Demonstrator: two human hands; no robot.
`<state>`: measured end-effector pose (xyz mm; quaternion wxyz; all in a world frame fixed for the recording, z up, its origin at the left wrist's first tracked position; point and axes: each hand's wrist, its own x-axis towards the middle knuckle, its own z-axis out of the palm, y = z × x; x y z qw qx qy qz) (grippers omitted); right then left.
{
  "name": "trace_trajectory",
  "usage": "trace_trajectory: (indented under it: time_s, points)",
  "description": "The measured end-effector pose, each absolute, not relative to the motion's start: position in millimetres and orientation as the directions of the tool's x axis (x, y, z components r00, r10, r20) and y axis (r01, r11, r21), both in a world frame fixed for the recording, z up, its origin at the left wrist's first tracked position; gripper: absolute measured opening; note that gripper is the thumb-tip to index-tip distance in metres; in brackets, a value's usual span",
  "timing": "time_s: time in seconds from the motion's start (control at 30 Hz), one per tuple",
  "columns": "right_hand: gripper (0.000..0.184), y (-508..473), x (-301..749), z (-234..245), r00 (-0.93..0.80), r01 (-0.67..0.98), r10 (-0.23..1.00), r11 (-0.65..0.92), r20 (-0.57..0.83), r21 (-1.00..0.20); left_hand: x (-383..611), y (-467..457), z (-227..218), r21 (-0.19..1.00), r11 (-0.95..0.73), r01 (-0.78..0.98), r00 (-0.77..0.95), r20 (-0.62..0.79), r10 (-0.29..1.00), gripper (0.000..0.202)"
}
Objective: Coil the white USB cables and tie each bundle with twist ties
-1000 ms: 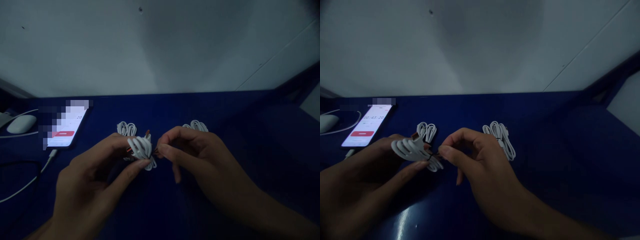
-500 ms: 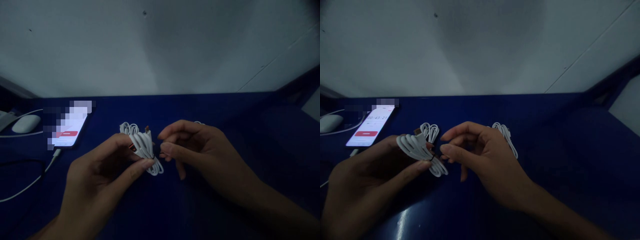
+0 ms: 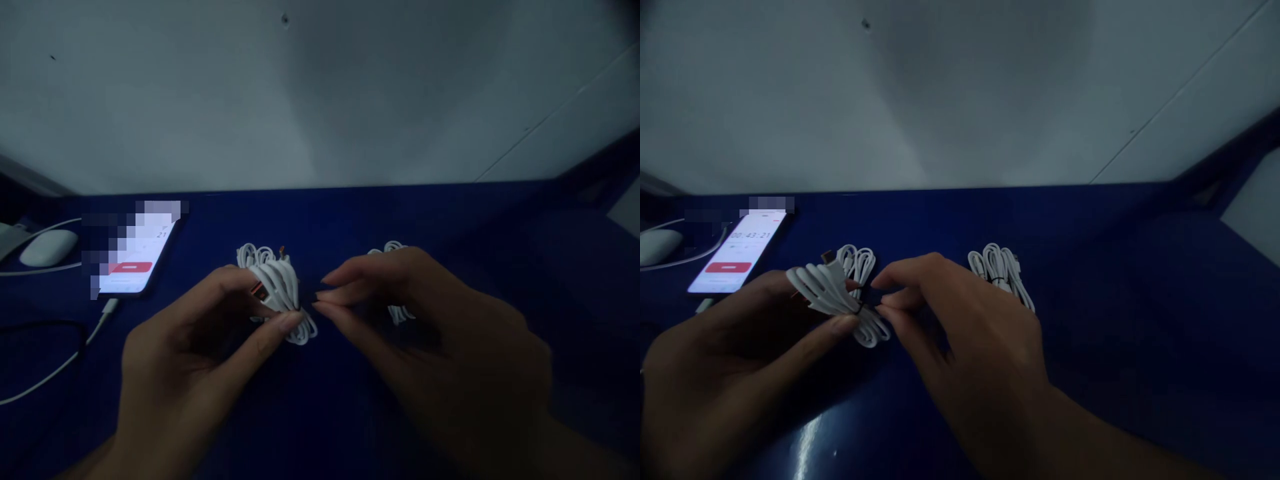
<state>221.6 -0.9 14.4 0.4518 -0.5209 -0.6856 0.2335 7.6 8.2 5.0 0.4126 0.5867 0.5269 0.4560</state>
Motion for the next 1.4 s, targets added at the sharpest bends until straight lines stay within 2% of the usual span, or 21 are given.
trace_trajectory:
  time_s: [0.2, 0.4, 0.5, 0.57, 0.63, 0.7, 0.87, 1.1, 1.27, 1.4]
  points:
    - [0.012, -1.8, 224.4, 15.1, -0.127, 0.542, 0.899, 0.417, 0.420, -0.730, 7.0, 8.3, 2.2, 0.966, -0.112, 0.232, 0.065, 0.100, 0.993, 0.029]
    - [0.013, 2.3, 225.5, 16.6, -0.237, 0.541, 0.863, 0.499, 0.447, -0.677, 3.4, 6.9, 3.6, 0.932, -0.142, 0.333, 0.072, 0.126, 0.989, 0.029]
    - [0.015, 6.5, 226.6, 18.2, -0.153, 0.444, 0.906, 0.420, 0.394, -0.791, 1.4, 5.1, 4.2, 0.923, -0.144, 0.356, 0.065, 0.130, 0.989, 0.031]
    - [0.021, 11.4, 229.9, 19.7, -0.102, 0.289, 0.954, 0.298, 0.281, -0.910, 1.2, 3.2, 5.9, 0.920, -0.148, 0.363, 0.057, 0.136, 0.989, 0.029]
    - [0.028, 17.9, 235.0, 21.1, -0.141, 0.122, 0.980, 0.156, 0.138, -0.980, 1.8, 1.4, 7.7, 0.917, -0.151, 0.370, 0.039, 0.147, 0.988, 0.026]
    - [0.030, 24.7, 240.7, 22.0, -0.223, 0.061, 0.973, 0.082, 0.067, -0.995, 2.4, 0.8, 8.8, 0.925, -0.138, 0.353, 0.037, 0.134, 0.990, 0.027]
    - [0.009, 32.8, 247.9, 20.6, -0.334, 0.176, 0.937, 0.166, 0.100, -0.970, 2.2, 6.7, 9.6, 0.979, -0.047, 0.196, 0.140, 0.019, 0.990, 0.026]
    - [0.008, 28.3, 246.4, 13.5, -0.390, 0.266, 0.860, 0.448, 0.330, -0.854, 4.6, 13.9, 19.1, 0.994, 0.068, 0.085, 0.244, -0.087, 0.966, 0.023]
    - [0.002, 28.2, 246.2, 11.7, -0.377, 0.279, 0.841, 0.504, 0.389, -0.818, 4.3, 17.0, 20.6, 0.976, 0.215, -0.023, 0.332, -0.195, 0.923, 0.022]
    - [0.006, 30.8, 247.7, 11.2, -0.388, 0.251, 0.842, 0.488, 0.375, -0.836, 2.7, 19.0, 19.6, 0.953, 0.299, -0.051, 0.374, -0.260, 0.890, 0.023]
